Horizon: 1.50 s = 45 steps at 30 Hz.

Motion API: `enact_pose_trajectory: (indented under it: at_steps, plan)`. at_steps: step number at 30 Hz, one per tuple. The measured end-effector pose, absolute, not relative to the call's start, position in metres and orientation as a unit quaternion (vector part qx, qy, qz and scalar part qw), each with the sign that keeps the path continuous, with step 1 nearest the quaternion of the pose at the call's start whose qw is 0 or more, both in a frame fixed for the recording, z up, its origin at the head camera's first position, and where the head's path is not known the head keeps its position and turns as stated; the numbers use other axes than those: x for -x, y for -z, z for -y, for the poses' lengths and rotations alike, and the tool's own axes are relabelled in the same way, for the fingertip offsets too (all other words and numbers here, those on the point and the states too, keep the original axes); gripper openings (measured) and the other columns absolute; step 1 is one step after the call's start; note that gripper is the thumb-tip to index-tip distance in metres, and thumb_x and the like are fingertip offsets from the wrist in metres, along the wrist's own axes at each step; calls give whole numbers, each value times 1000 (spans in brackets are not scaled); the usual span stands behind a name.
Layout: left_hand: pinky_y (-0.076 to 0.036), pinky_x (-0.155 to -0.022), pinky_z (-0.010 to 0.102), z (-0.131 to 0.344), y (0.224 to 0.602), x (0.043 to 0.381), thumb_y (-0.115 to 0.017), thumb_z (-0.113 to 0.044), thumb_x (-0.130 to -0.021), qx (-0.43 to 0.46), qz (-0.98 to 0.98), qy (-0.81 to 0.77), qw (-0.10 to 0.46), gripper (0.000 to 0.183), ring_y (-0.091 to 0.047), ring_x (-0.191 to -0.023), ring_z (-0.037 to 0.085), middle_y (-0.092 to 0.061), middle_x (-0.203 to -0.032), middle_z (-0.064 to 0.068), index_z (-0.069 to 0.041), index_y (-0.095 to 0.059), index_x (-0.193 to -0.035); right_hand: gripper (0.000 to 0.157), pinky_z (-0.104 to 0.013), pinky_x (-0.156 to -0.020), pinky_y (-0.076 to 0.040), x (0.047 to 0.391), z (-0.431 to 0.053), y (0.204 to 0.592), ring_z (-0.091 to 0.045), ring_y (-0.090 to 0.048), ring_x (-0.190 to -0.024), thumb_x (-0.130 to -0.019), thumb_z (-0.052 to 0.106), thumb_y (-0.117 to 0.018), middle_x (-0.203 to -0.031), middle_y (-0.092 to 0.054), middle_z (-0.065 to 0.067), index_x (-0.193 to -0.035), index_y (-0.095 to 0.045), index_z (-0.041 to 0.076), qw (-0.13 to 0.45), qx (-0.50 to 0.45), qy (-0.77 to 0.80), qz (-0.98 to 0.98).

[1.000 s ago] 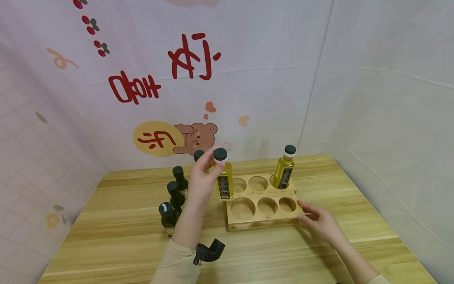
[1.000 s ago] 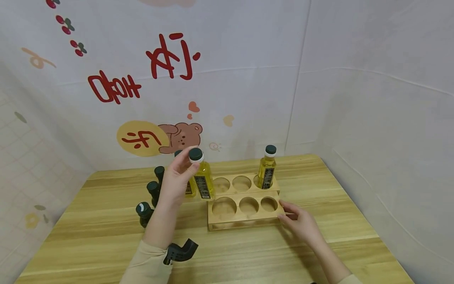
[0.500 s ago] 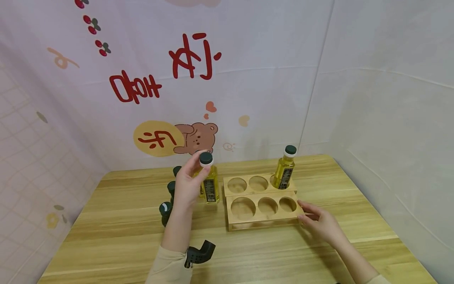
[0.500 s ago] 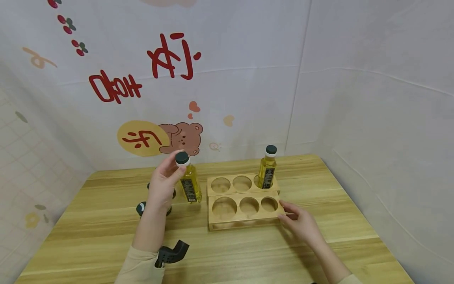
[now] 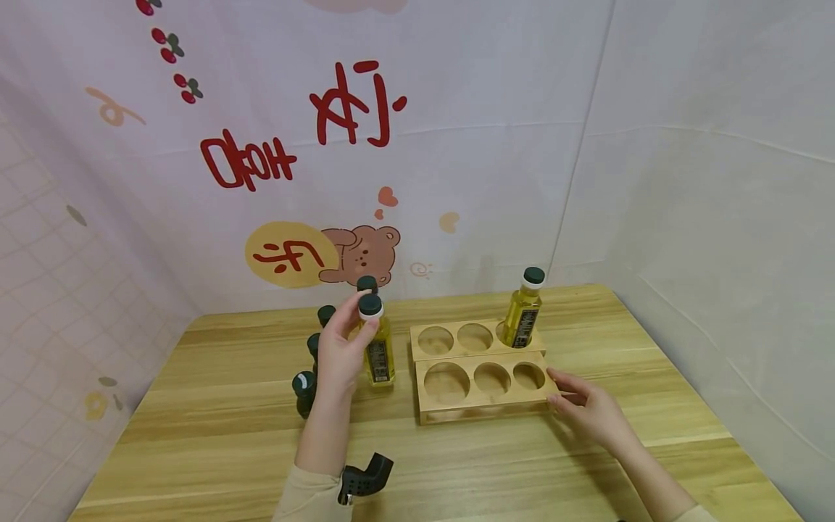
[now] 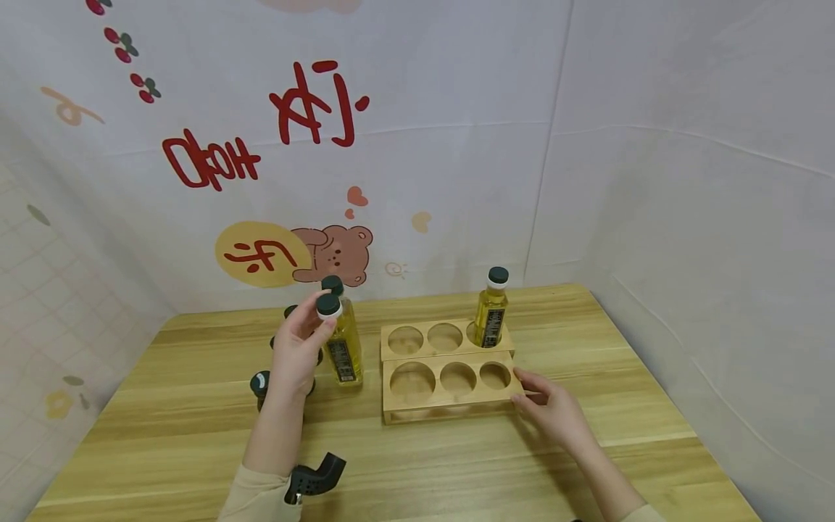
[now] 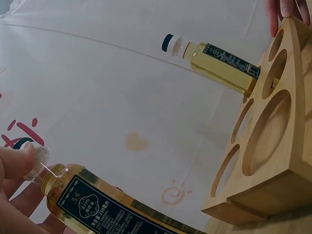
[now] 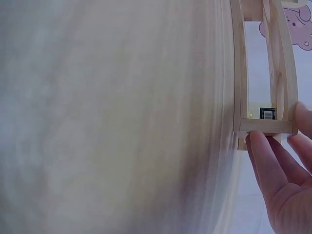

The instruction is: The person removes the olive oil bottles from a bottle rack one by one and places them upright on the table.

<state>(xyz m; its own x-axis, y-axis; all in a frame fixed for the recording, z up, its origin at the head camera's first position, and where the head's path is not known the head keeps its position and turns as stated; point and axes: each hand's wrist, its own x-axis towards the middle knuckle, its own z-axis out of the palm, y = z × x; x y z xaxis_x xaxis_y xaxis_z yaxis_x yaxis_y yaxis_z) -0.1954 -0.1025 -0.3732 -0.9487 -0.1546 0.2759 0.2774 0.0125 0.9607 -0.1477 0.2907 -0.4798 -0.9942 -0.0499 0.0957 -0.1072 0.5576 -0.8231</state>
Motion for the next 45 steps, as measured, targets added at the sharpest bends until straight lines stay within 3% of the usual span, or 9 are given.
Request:
enact_pose_trajectory:
  at_steps: [7,25,45]
  plan:
    - [-44,-90,36,106,382,195,-64,4,-93,42,692,700,169,42,-57,-114,21,-63,-126,11,-8,-62,-134,53,-23,-75,-55,148,-290,480,-36,-67,-102,-91,18,-73,-128,-59,-28,-138,-56,-1,30,-44,-470,881]
    - [-36,-104,54,113,393,195,-61,6,-94,27,691,706,150,42,-52,-125,27,-53,-143,7,-6,-60,-135,53,-23,-75,-55,147,-291,480,-38,-66,-103,-92,17,-73,-128,-59,-28,-138,-56,-1,33,-47,-472,880]
    - [-35,-105,58,114,398,198,-61,5,-95,10,690,711,137,43,-50,-125,28,-53,-143,8,-7,-60,-136,52,-23,-74,-56,147,-289,479,-38,-66,-103,-91,15,-73,-127,-60,-29,-137,-56,-1,34,-42,-474,879]
